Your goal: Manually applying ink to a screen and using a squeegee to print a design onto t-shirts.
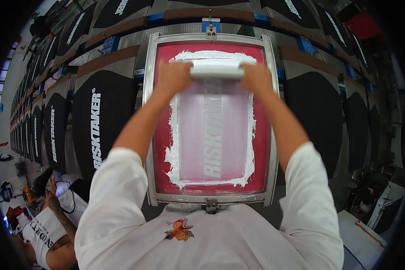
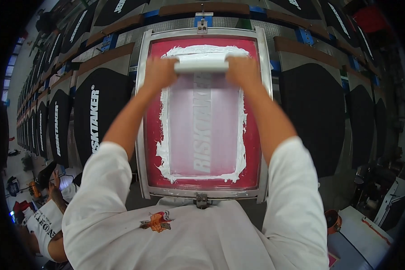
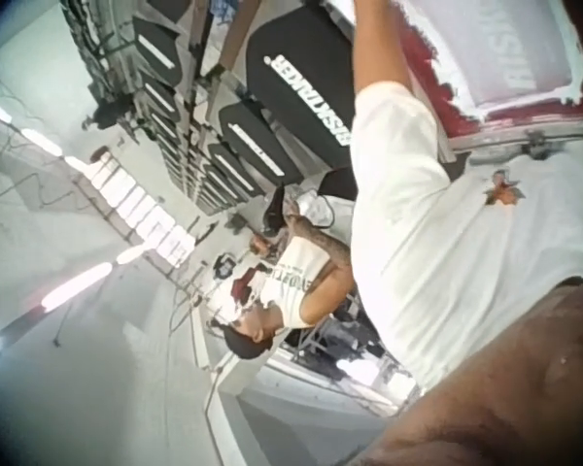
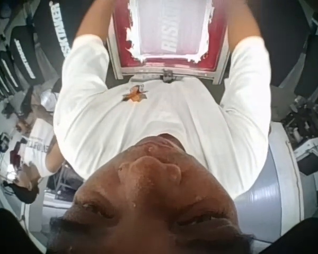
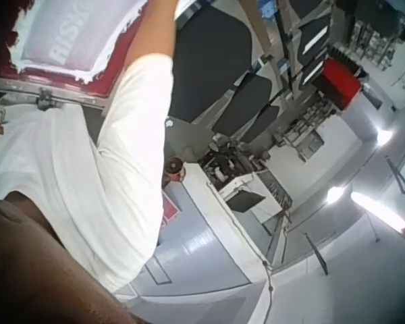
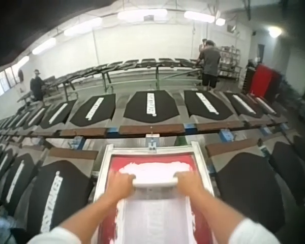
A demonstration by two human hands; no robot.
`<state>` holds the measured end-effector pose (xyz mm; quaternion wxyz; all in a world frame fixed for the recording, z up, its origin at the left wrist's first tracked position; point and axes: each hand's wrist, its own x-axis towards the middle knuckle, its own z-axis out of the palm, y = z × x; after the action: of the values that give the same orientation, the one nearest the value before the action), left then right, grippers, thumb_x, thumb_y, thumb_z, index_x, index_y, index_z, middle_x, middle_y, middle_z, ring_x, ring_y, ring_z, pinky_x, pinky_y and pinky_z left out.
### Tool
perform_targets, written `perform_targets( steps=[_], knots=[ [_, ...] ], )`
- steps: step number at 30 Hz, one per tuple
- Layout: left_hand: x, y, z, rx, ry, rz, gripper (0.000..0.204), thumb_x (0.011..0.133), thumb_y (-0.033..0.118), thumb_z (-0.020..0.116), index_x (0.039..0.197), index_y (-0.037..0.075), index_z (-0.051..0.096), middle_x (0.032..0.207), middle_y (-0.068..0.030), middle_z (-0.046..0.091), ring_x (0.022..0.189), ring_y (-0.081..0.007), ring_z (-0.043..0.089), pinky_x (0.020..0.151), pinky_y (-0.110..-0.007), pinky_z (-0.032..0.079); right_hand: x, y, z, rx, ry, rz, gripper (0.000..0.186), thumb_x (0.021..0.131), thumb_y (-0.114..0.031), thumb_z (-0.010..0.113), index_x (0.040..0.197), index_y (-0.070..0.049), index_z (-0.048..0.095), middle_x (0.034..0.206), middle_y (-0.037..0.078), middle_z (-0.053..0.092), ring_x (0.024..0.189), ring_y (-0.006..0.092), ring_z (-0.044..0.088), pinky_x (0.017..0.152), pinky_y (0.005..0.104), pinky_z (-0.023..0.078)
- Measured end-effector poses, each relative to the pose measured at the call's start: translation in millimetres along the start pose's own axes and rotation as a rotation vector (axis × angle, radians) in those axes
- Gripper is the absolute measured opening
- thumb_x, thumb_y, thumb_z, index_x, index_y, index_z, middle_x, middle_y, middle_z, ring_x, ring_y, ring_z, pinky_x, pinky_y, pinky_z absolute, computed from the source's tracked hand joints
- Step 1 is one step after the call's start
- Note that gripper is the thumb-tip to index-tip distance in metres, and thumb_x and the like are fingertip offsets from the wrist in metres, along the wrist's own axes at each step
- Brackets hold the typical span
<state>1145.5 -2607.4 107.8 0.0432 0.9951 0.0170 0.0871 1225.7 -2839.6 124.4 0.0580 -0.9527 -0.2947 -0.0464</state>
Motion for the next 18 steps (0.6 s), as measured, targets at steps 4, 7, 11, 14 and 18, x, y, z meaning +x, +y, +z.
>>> perform_targets(
  steps=[4, 7, 11, 14, 18],
  knots=[
    [82, 16, -48, 0.159, -0.363, -0.083, 0.037, 0.066, 0.025, 0.076, 0.101, 0.016, 0.069, 0.100, -0.0104, 0.068, 0.097, -0.0314, 0.064, 0.092, -0.069, 0.029, 71, 19, -28, 0.000, -0.206, 0.027, 0.049, 0.055, -0.021, 0.082, 0.100, -0.009, 0.066, 0.096, 0.013, 0.067, 0.092, 0.0291, 0.064, 0.080, 0.0408, 0.051],
    [80, 50, -29, 0.050, -0.290, 0.071, 0.041, 0.063, 0.027, 0.079, 0.101, 0.016, 0.069, 0.099, -0.0112, 0.068, 0.095, -0.0308, 0.064, 0.091, -0.056, 0.040, 17, 5, -23, -0.061, 0.471, -0.066, 0.055, 0.061, -0.020, 0.082, 0.111, -0.010, 0.060, 0.110, 0.016, 0.059, 0.101, 0.0294, 0.057, 0.084, 0.0406, 0.047],
    [104, -3, -31, -0.199, -0.315, 0.200, 0.045, 0.060, 0.027, 0.081, 0.102, 0.015, 0.069, 0.095, -0.0109, 0.068, 0.092, -0.0287, 0.064, 0.079, -0.037, 0.051, -132, -46, -54, 0.783, -0.110, 0.252, 0.032, 0.080, -0.024, 0.071, 0.100, 0.000, 0.064, 0.088, 0.012, 0.066, 0.080, 0.0195, 0.063, 0.071, 0.0329, 0.050],
    [121, -7, -53, -0.304, -0.286, 0.208, 0.049, 0.058, 0.027, 0.082, 0.103, 0.016, 0.068, 0.096, -0.0099, 0.069, 0.091, -0.0280, 0.065, 0.080, -0.039, 0.051, -281, -56, -50, 1.493, -0.943, 0.732, 0.030, 0.085, -0.029, 0.066, 0.092, 0.000, 0.067, 0.082, 0.006, 0.066, 0.075, 0.0097, 0.061, 0.071, 0.0271, 0.050],
    [121, 14, -57, -0.234, -0.176, 0.166, 0.050, 0.058, 0.028, 0.081, 0.105, 0.016, 0.068, 0.098, -0.0106, 0.068, 0.090, -0.0281, 0.065, 0.082, -0.039, 0.050, -385, -121, -1, 1.177, -0.878, 0.754, 0.041, 0.086, -0.035, 0.064, 0.097, 0.004, 0.064, 0.086, 0.005, 0.066, 0.080, 0.0155, 0.061, 0.078, 0.0292, 0.049]
  ],
)
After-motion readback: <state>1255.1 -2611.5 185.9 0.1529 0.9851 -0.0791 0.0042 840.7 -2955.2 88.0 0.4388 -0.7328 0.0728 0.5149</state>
